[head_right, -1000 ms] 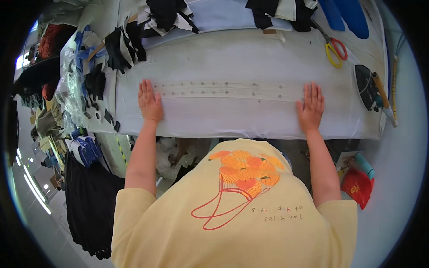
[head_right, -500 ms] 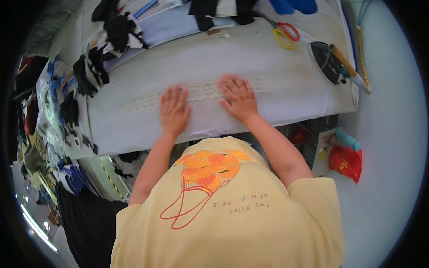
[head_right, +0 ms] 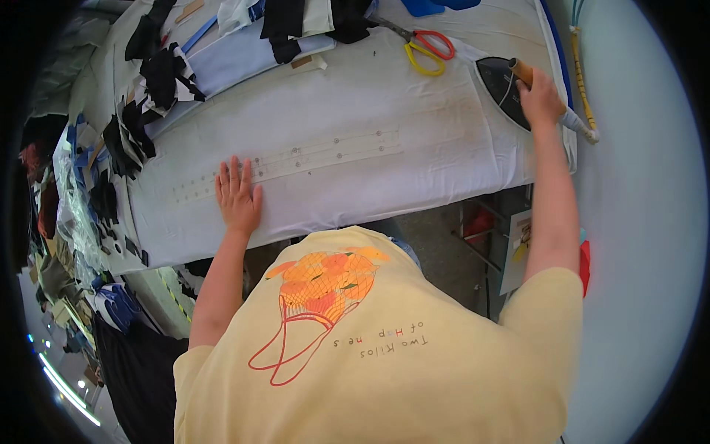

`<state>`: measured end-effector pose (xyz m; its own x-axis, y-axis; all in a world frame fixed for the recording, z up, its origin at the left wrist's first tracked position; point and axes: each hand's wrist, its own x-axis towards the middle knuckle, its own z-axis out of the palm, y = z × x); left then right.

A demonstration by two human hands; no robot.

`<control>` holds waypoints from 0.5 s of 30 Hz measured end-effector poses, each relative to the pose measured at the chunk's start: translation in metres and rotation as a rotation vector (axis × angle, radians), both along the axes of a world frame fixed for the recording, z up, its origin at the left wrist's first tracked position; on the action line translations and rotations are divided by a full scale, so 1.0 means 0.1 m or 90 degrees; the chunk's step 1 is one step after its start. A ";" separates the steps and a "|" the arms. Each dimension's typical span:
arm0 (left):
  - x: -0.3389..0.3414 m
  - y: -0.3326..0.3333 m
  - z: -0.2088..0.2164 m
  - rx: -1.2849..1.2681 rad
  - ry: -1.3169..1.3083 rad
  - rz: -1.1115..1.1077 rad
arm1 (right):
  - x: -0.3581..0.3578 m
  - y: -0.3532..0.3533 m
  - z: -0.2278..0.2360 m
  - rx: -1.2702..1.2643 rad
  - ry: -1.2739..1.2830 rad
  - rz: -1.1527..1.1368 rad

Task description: Folding and ironing long strips of black fabric on a workbench in a factory setting.

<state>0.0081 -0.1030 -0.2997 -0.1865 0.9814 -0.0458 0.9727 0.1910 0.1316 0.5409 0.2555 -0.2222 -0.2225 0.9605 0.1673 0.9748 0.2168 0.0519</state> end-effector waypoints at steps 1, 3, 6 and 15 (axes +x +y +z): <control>0.01 -0.01 0.00 0.004 0.001 0.002 | 0.03 0.12 0.09 -0.096 -0.050 -0.054; 0.05 -0.06 -0.01 0.010 -0.001 0.009 | 0.10 0.15 0.09 -0.098 -0.041 -0.015; 0.03 -0.11 -0.03 0.005 0.016 0.027 | -0.16 -0.06 0.22 -0.219 -0.027 0.033; -0.11 -0.01 -0.08 0.021 -0.017 -0.003 | -2.63 -1.45 0.62 -0.409 0.028 0.425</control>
